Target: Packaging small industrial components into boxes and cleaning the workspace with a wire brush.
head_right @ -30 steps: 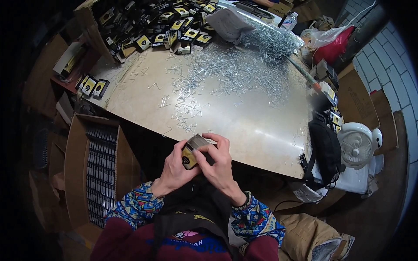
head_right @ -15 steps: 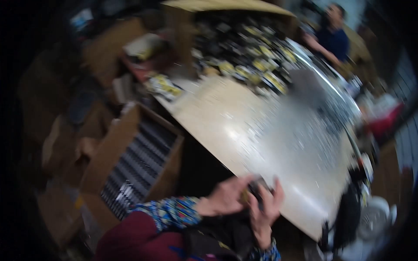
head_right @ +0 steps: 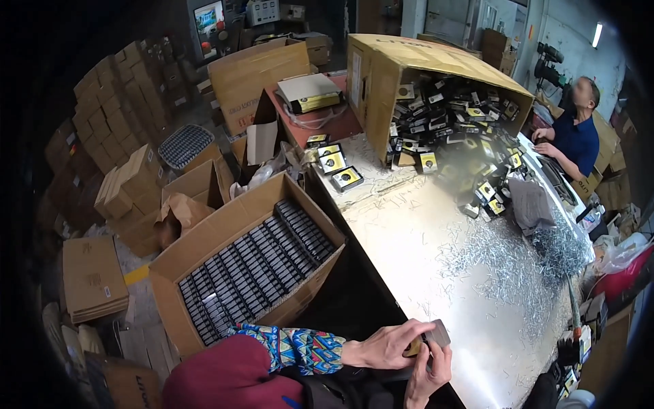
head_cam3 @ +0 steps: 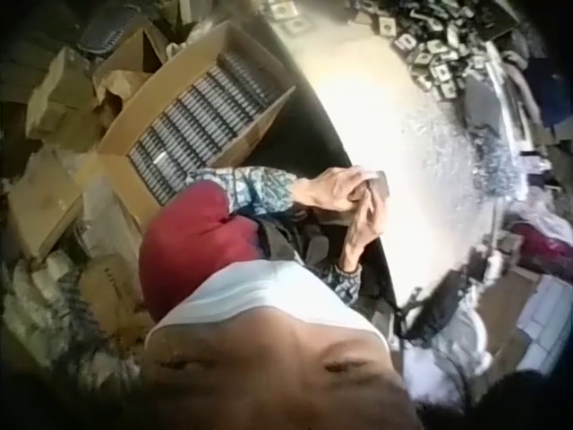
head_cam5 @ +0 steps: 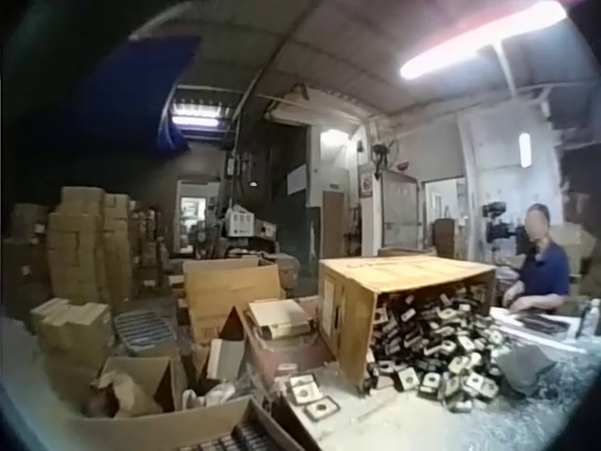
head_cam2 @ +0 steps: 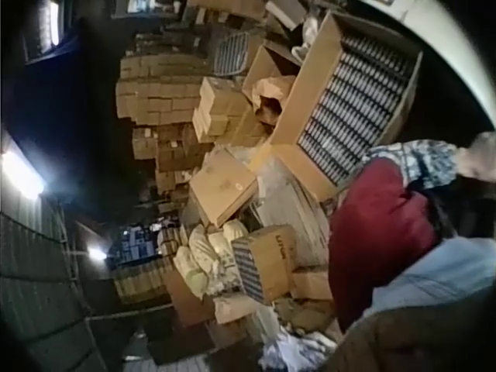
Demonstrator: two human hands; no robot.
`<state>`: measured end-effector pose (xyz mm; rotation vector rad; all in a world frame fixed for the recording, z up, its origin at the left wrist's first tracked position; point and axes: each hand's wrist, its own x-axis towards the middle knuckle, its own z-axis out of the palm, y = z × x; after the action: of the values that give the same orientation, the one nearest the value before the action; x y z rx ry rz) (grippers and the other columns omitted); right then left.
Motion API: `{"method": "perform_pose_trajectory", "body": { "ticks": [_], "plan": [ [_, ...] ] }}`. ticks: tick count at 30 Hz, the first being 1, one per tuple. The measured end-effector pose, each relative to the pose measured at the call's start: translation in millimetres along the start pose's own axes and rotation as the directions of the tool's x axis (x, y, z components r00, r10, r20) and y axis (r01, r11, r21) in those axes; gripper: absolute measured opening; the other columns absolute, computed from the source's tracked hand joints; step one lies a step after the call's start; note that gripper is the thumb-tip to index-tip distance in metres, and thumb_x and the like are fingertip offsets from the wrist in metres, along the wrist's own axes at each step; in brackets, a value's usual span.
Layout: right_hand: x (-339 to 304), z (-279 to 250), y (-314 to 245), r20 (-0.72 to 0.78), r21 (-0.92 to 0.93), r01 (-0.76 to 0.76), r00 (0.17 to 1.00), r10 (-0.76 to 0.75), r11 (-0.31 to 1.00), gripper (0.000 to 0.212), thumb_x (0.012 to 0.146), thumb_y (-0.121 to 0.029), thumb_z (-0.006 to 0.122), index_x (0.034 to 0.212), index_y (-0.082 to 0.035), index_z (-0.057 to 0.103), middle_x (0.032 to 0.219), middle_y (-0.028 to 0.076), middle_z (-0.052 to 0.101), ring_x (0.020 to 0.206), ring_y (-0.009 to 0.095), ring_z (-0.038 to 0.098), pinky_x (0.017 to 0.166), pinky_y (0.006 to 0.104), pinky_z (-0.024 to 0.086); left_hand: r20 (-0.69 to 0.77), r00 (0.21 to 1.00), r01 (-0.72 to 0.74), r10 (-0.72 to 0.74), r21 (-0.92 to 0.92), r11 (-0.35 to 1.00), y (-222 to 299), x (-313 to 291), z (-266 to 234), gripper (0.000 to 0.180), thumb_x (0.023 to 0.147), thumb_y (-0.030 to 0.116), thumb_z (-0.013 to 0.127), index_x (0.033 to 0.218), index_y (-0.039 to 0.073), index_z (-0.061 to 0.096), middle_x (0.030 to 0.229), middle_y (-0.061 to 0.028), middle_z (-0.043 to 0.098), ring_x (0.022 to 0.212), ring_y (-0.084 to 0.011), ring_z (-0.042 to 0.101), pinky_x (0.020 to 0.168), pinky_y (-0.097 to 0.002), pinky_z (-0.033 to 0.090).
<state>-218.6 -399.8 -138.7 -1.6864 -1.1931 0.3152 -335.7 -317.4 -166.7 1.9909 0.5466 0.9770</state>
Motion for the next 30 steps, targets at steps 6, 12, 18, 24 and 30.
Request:
{"method": "perform_pose_trajectory", "body": {
  "ticks": [6, 12, 18, 24, 30],
  "plan": [
    [-7.3, 1.2, -9.2, -0.088, 0.379, -0.208, 0.962, 0.258, 0.902, 0.021, 0.089, 0.002, 0.061, 0.108, 0.01, 0.066, 0.116, 0.022, 0.065, 0.102, 0.023, 0.064, 0.09, 0.0313, 0.05, -0.006, 0.996, 0.093, -0.093, 0.031, 0.995, 13.8, 4.2, 0.6, 0.075, 0.072, 0.009, 0.073, 0.136, 0.002, 0.034, 0.113, -0.0217, 0.056, 0.095, -0.039, 0.062, 0.075, -0.0408, 0.054],
    [-0.8, 11.6, -20.2, -0.18, 0.145, -0.136, 0.97, 0.161, 0.98, 0.018, 0.084, 0.001, 0.07, 0.102, 0.005, 0.071, 0.093, 0.013, 0.074, 0.083, 0.013, 0.068, 0.077, 0.0256, 0.053, -0.025, 0.988, 0.155, -0.153, 0.254, 0.955, 13.1, 7.1, -0.4, 0.051, 0.077, 0.015, 0.069, 0.121, -0.001, 0.048, 0.104, -0.0216, 0.059, 0.097, -0.0398, 0.059, 0.079, -0.0434, 0.051],
    [-3.4, 4.3, -9.8, -0.098, 0.438, -0.288, 0.926, 0.364, 0.851, 0.022, 0.086, -0.001, 0.07, 0.107, 0.004, 0.071, 0.097, 0.01, 0.072, 0.085, 0.01, 0.065, 0.078, 0.0217, 0.052, 0.057, 0.996, 0.056, -0.069, 0.212, 0.976, 10.1, 8.4, 3.2, 0.066, 0.07, 0.006, 0.075, 0.125, -0.002, 0.039, 0.106, -0.0225, 0.052, 0.098, -0.0419, 0.055, 0.081, -0.0441, 0.049],
    [-11.7, 2.1, -7.0, -0.206, 0.088, -0.069, 0.975, 0.085, 0.994, 0.014, 0.085, 0.003, 0.068, 0.099, 0.007, 0.068, 0.1, 0.018, 0.071, 0.087, 0.016, 0.068, 0.076, 0.027, 0.054, 0.132, 0.986, 0.077, -0.103, 0.186, 0.979, 1.9, 9.0, 14.8, 0.057, 0.076, 0.009, 0.071, 0.122, -0.001, 0.04, 0.105, -0.022, 0.053, 0.095, -0.0417, 0.057, 0.076, -0.0448, 0.05],
    [-6.8, -30.1, 9.9, -0.234, -0.165, 0.181, 0.948, -0.217, 0.969, 0.016, 0.087, 0.008, 0.062, 0.101, 0.006, 0.066, 0.101, 0.019, 0.07, 0.088, 0.023, 0.069, 0.079, 0.0319, 0.054, 0.19, 0.982, -0.034, 0.003, 0.162, 0.986, 29.6, 34.0, 20.7, 0.068, 0.076, 0.015, 0.074, 0.131, 0.0, 0.038, 0.111, -0.0206, 0.054, 0.103, -0.0389, 0.056, 0.085, -0.0441, 0.047]
  ]
}}
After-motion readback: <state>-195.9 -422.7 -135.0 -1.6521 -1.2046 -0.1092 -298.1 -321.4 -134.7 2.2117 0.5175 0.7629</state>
